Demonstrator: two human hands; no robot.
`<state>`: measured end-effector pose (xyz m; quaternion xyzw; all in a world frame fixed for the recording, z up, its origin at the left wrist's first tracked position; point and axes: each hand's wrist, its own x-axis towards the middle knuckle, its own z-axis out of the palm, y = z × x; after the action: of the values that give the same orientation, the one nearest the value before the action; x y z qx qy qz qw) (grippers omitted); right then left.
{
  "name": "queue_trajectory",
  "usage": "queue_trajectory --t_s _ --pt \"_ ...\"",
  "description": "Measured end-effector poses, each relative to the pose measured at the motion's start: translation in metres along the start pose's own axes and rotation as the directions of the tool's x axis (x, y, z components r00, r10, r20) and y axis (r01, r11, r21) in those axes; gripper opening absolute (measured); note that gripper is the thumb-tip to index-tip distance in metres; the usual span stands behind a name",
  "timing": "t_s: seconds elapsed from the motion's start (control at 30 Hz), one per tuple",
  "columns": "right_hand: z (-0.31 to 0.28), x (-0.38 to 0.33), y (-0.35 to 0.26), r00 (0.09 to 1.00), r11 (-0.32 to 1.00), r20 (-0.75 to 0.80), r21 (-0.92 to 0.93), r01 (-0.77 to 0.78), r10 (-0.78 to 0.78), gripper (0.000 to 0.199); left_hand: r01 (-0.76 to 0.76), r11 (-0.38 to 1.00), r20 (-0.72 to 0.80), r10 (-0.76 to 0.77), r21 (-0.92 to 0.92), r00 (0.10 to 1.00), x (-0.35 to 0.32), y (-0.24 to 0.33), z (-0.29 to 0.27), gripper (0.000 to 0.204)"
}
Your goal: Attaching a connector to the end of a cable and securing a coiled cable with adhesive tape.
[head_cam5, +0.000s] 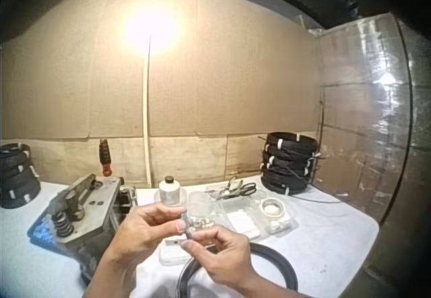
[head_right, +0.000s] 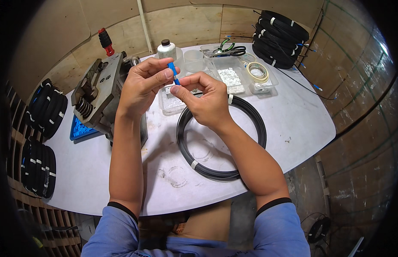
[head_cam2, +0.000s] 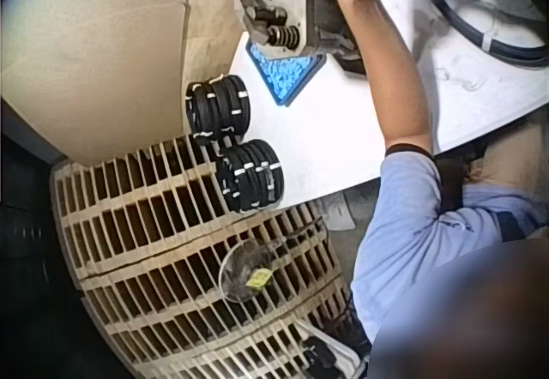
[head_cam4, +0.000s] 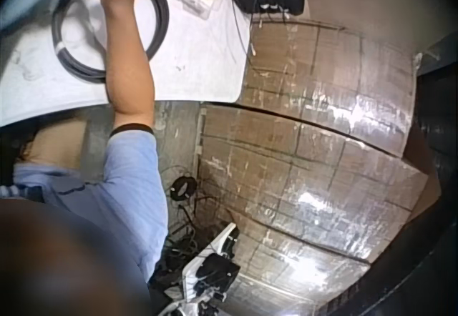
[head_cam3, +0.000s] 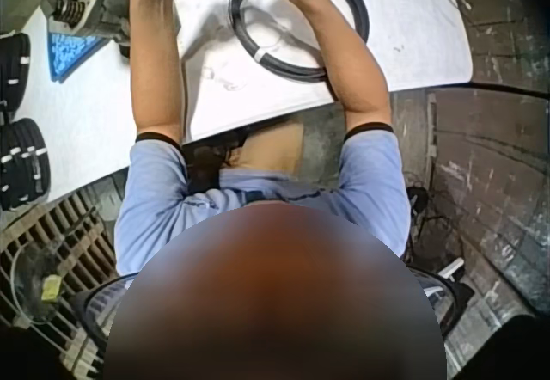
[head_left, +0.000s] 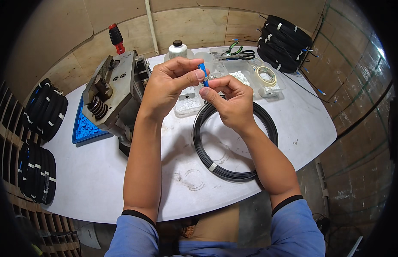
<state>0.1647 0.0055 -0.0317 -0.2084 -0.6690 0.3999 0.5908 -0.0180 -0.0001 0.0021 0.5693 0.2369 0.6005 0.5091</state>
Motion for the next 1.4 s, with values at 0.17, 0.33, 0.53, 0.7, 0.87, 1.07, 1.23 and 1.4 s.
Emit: queue_trajectory --t_s 0.17,0.33,0.53,0.7,0.87,1.07,1.23,1.4 --pt "0.0 0.001 0.002 0.999 0.999 -0.033 0.029 0.031 -0.03 0.018 0.014 0.999 0.008 -0.015 0.04 1.0 0.0 -0.001 0.003 0.027" --pt "0.002 0.0 0.005 0.998 0.996 -0.036 0.072 0.047 -0.044 0.017 -0.036 0.999 0.018 0.036 -0.002 0.999 0.0 -0.003 0.004 0.026" --pt "-0.006 0.005 0.001 0.97 0.983 0.206 0.097 -0.155 0.133 0.021 -0.032 0.996 0.008 0.033 -0.083 0.999 0.002 -0.01 0.0 0.027" --pt "-0.003 0.002 0.003 0.973 0.992 0.192 0.0 -0.128 0.125 0.026 0.006 0.991 -0.002 -0.006 -0.137 1.0 0.002 -0.009 -0.003 0.026" --pt "0.0 0.001 0.004 0.984 0.992 0.138 0.027 -0.121 0.116 0.025 0.022 0.979 0.074 -0.007 -0.204 0.997 0.004 -0.014 -0.007 0.024" --pt "-0.003 0.001 0.002 0.976 0.987 0.169 0.046 -0.151 0.141 0.027 0.002 0.983 0.03 0.004 -0.184 1.0 0.004 -0.016 0.0 0.026" --pt "-0.005 0.003 0.006 0.97 0.986 0.191 0.043 -0.164 0.153 0.029 0.03 0.977 0.0 -0.03 -0.212 1.0 0.003 -0.016 0.007 0.028" --pt "-0.007 0.003 0.005 0.967 0.99 0.212 -0.007 -0.143 0.141 0.03 0.082 0.958 0.093 -0.058 -0.275 0.994 0.003 -0.018 -0.001 0.027"
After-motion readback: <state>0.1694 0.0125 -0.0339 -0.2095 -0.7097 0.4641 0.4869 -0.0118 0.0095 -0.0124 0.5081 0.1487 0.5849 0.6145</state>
